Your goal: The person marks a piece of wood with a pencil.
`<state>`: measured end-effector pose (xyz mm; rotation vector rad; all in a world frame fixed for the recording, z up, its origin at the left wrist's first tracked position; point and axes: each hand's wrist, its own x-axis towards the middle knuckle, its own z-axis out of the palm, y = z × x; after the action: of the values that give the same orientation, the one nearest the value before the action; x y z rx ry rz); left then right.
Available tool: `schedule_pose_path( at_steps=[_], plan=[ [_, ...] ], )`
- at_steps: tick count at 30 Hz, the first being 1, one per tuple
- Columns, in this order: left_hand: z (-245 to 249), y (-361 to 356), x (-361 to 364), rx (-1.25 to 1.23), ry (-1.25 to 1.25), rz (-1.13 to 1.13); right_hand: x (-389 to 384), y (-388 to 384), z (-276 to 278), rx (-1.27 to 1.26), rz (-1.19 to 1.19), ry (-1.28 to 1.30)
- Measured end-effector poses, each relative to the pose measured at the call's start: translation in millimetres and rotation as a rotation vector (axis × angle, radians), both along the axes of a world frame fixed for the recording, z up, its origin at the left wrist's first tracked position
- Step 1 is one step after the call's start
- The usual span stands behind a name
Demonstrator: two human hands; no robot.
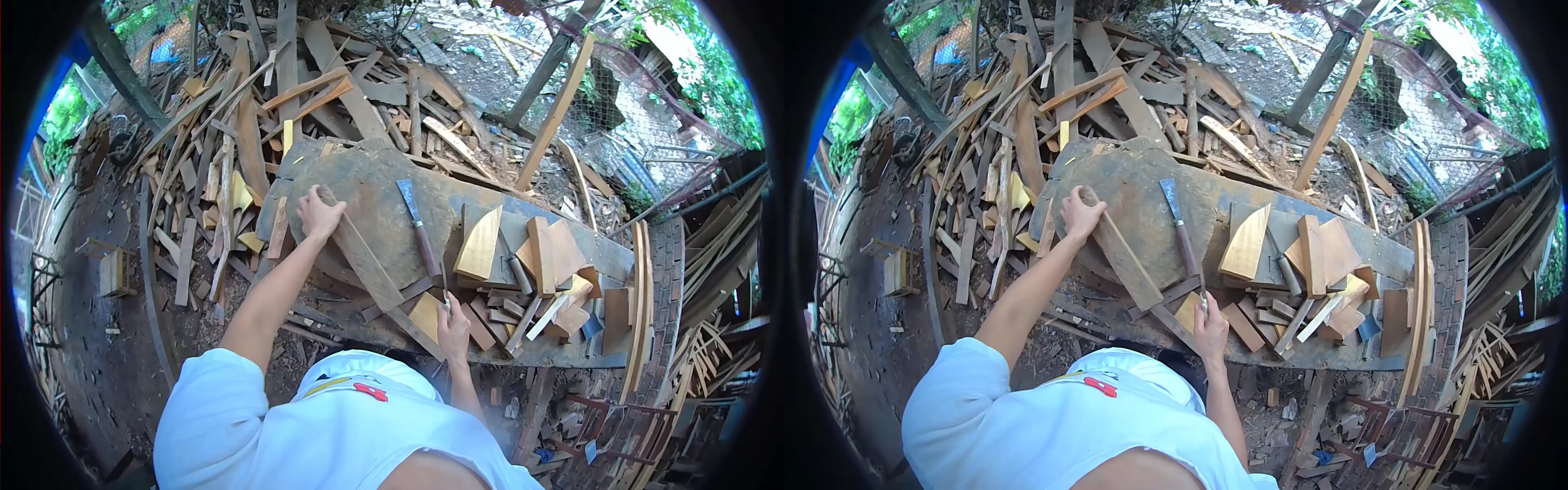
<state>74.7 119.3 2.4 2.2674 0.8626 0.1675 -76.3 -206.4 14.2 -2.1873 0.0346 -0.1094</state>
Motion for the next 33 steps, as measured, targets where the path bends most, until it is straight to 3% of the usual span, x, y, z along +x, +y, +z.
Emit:
schedule_pose_path(
  at_steps=[5, 7, 9, 11, 17, 25, 33],
  plan=[
    [-14, 35, -55, -0.218, -0.333, 0.185, -5, -14, -17, 0.041, -0.124, 0.060],
    [-40, 54, -77, -0.149, -0.281, 0.265, -2, -24, -24, 0.058, -0.120, 0.158],
    [-50, 64, -107, -0.606, -0.414, 0.354, -1, -35, -50, 0.059, -0.161, -0.031],
    [8, 28, -124, -0.734, -0.357, 0.498, 2, -45, -56, 0.117, -0.191, 0.077],
    [3, 43, -173, -0.705, -0.082, 0.671, -3, -57, -95, 0.267, -0.248, 0.273],
    [7, 36, -189, -0.724, -0.132, 0.752, 3, -46, -120, 0.191, -0.200, 0.221],
    [58, 68, -184, -0.819, -0.232, 0.683, 16, -51, -75, 0.268, -0.205, 0.230]
  ],
)
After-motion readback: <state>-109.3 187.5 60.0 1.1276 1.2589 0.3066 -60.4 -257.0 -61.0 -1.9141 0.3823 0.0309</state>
